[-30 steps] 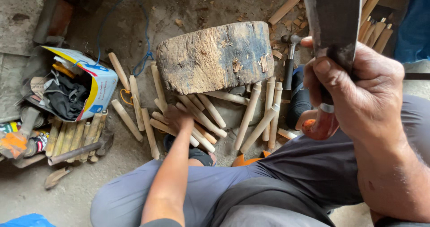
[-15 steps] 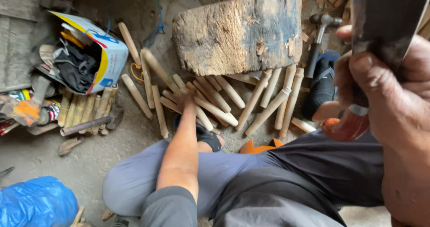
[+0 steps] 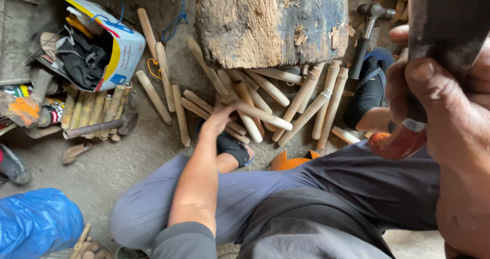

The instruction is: The person sits on the floor and shapes wooden dowels using a hammer and a large knife. They repeatedly pick up dowels, insert metal sleeves, and strike them with a hammer to secure the fit. The person also uses the knife to shave and smooth the ends of the dowels.

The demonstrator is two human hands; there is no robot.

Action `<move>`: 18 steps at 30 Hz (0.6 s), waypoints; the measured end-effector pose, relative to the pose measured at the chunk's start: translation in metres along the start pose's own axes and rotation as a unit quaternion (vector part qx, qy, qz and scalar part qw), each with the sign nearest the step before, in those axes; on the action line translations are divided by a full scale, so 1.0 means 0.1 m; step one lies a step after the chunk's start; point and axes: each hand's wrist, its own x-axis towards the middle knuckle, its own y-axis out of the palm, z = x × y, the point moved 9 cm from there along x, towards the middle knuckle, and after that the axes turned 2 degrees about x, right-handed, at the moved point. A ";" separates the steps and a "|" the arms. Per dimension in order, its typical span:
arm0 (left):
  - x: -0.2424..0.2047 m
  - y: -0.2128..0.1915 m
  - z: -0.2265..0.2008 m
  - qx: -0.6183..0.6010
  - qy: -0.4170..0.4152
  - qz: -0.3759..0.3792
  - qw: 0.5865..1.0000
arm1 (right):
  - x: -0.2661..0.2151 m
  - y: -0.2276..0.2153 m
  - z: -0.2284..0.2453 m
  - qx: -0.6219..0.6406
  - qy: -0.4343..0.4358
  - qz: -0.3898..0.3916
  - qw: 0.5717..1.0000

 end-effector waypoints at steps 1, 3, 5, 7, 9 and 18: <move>-0.04 -0.06 0.08 0.041 -0.046 0.071 0.996 | 0.00 -0.03 -0.03 0.005 0.000 0.003 1.000; 0.01 -0.47 0.12 0.134 -0.036 0.001 0.990 | -0.03 -0.09 -0.13 0.016 0.003 0.010 1.000; 0.05 -0.99 0.12 0.169 0.019 -0.195 0.966 | -0.03 -0.17 -0.29 0.034 0.021 0.023 0.999; -0.05 -1.40 0.22 0.180 0.002 -0.396 0.900 | -0.01 -0.22 -0.48 0.056 0.051 0.044 0.996; -0.11 -1.60 0.37 0.234 -0.135 -0.483 0.833 | -0.01 -0.26 -0.53 0.027 0.014 0.053 0.998; -0.01 -1.04 0.26 0.320 -0.112 -0.457 0.823 | -0.07 -0.34 -0.61 -0.009 0.013 0.035 0.999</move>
